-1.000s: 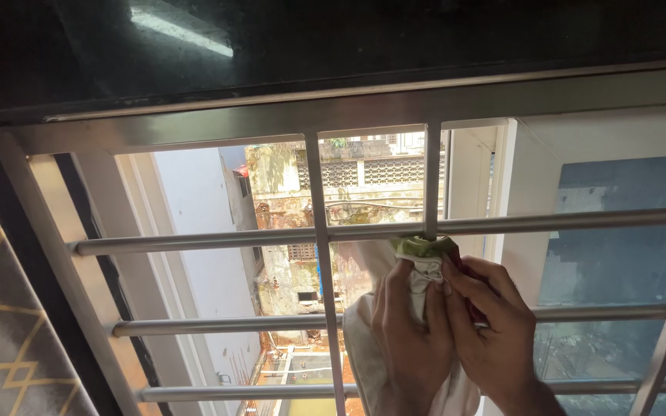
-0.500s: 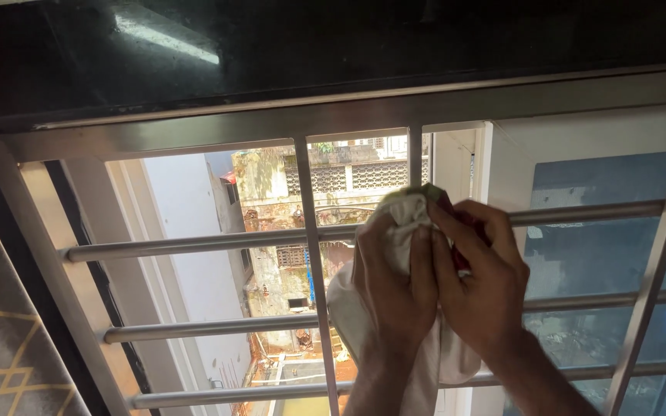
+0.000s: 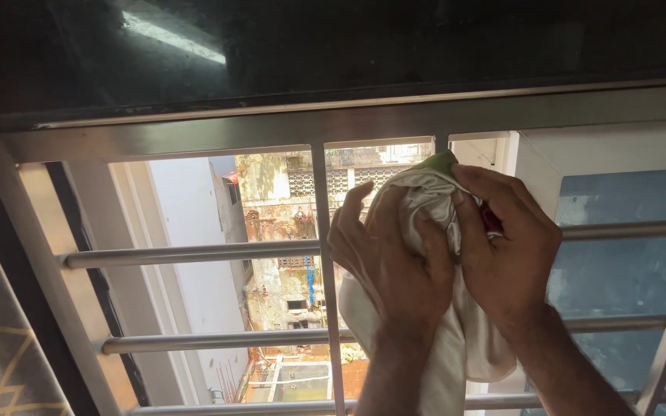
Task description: The person wipes the metal window grille bars with a cloth. They clean the horizontal and vertical bars systematically, moving from the lower sections to the upper frame.
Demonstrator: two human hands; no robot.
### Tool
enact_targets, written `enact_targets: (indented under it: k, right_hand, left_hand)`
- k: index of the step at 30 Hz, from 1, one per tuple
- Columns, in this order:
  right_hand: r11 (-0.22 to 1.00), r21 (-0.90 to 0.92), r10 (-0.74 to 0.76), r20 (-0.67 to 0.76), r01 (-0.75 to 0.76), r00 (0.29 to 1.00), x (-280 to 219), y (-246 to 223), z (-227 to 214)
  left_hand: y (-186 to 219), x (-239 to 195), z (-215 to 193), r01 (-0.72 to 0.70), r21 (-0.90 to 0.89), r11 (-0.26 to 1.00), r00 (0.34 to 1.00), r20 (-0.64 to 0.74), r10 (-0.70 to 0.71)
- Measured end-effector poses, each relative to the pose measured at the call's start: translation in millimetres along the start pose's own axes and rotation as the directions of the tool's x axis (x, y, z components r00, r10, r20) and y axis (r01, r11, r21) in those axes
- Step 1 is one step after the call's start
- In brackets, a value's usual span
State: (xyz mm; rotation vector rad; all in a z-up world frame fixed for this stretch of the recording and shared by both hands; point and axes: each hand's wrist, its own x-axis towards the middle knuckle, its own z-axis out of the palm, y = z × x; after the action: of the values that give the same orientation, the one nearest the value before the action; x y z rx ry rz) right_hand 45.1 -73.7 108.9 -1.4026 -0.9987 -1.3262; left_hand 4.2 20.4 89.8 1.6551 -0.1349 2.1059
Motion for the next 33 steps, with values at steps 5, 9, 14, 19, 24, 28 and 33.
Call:
enact_targets:
  k: [5, 9, 14, 19, 24, 28, 33]
  right_hand:
    - [0.998, -0.058, 0.026, 0.013, -0.026, 1.0, -6, 1, 0]
    - [0.985, -0.172, 0.005, 0.047, 0.003, 0.999, -19, -5, -6]
    - [0.954, -0.274, -0.098, 0.093, 0.12, 0.991, -45, -1, -9]
    - [0.991, -0.131, -0.021, 0.147, 0.041, 0.989, -67, 3, -9]
    - [0.996, -0.092, 0.008, 0.172, 0.008, 0.985, -82, 1, -6]
    - [0.992, -0.122, -0.003, 0.177, 0.025, 0.984, -92, 1, -6]
    - [0.991, -0.133, 0.053, 0.176, -0.029, 0.983, -102, 0, -4]
  left_hand:
    - [-12, -27, 11, -0.025, -0.001, 1.0, 0.995, 0.092, 0.025]
    - [-13, -47, 6, -0.064, -0.004, 0.998, 0.994, 0.085, 0.064]
    - [-16, -70, -1, -0.036, 0.016, 0.999, 0.993, 0.111, 0.035]
    - [-22, -91, -6, -0.013, 0.024, 1.0, 0.993, 0.115, 0.01]
    - [-29, -96, -13, 0.022, -0.121, 0.992, 0.996, 0.094, -0.011]
    - [-38, -107, -12, 0.035, -0.172, 0.984, 0.995, 0.095, -0.019]
    - [-42, -115, -15, 0.088, -0.205, 0.975, 0.994, 0.088, -0.071]
